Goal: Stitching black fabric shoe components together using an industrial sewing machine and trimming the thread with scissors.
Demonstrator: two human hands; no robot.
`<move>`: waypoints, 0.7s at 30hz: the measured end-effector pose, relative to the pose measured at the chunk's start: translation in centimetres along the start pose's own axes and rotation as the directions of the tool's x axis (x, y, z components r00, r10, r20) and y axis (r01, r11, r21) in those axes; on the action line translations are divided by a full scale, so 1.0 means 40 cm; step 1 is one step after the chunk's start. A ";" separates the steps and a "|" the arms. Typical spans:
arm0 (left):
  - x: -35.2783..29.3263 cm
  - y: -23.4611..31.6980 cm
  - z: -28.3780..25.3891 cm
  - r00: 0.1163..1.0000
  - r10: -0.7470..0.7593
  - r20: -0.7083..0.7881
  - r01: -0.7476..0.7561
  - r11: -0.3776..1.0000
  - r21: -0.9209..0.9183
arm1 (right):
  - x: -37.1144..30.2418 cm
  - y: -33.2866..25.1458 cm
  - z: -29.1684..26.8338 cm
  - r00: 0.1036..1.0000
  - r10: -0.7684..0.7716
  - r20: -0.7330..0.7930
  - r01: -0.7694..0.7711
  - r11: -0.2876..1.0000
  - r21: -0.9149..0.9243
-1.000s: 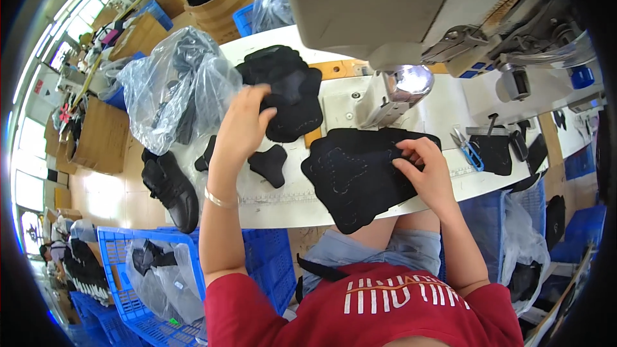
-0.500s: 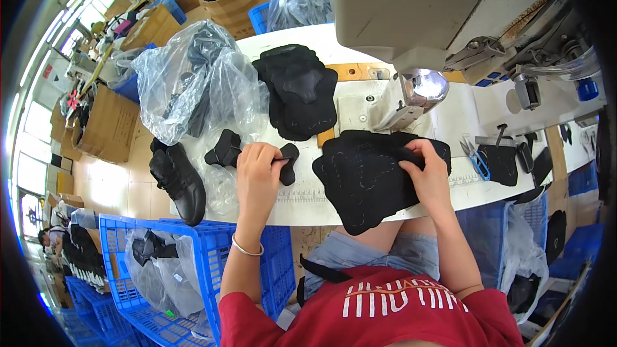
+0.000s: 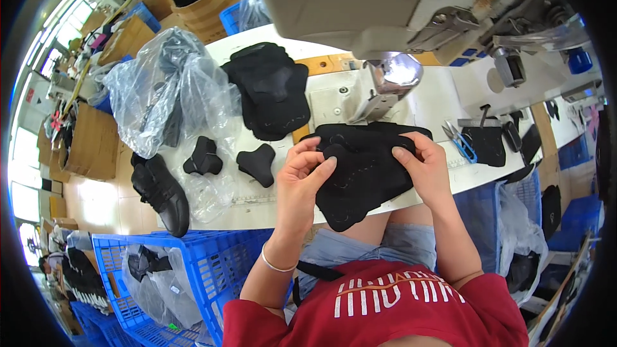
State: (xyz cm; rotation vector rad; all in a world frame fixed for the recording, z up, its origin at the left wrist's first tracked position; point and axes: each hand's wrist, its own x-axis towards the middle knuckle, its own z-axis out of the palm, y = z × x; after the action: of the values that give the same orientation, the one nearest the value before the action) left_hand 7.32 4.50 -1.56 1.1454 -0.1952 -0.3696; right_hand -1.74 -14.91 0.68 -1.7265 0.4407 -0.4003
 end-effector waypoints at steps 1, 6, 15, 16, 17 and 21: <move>0.004 0.002 0.014 0.999 -0.016 0.031 0.018 0.999 -0.049 | 0.001 -0.001 -0.009 0.999 0.017 0.030 -0.019 0.998 0.058; -0.007 0.010 0.049 0.968 -0.234 0.095 0.244 0.962 -0.124 | 0.004 -0.014 -0.029 0.997 0.013 0.082 -0.026 0.985 0.171; -0.017 -0.023 0.044 0.991 -0.126 0.035 0.122 0.988 0.097 | 0.007 -0.003 -0.024 0.999 -0.001 0.042 -0.003 0.996 0.090; -0.022 -0.015 0.064 0.992 -0.123 0.030 0.119 0.986 0.116 | 0.007 0.003 -0.035 0.999 -0.023 0.036 0.021 0.998 0.061; -0.024 -0.017 0.064 0.991 -0.130 0.032 0.124 0.981 0.149 | 0.005 0.006 -0.036 1.000 -0.015 0.027 0.014 0.998 0.061; -0.032 -0.005 0.019 1.000 -0.017 0.015 0.012 0.961 0.277 | 0.008 0.033 -0.033 0.999 0.020 0.037 -0.022 0.999 0.030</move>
State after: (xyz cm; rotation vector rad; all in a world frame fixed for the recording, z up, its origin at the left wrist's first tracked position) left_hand 5.86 4.28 -1.37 1.4205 -0.2597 -0.3732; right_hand -2.21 -16.41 -0.35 -1.6961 0.4242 -0.3583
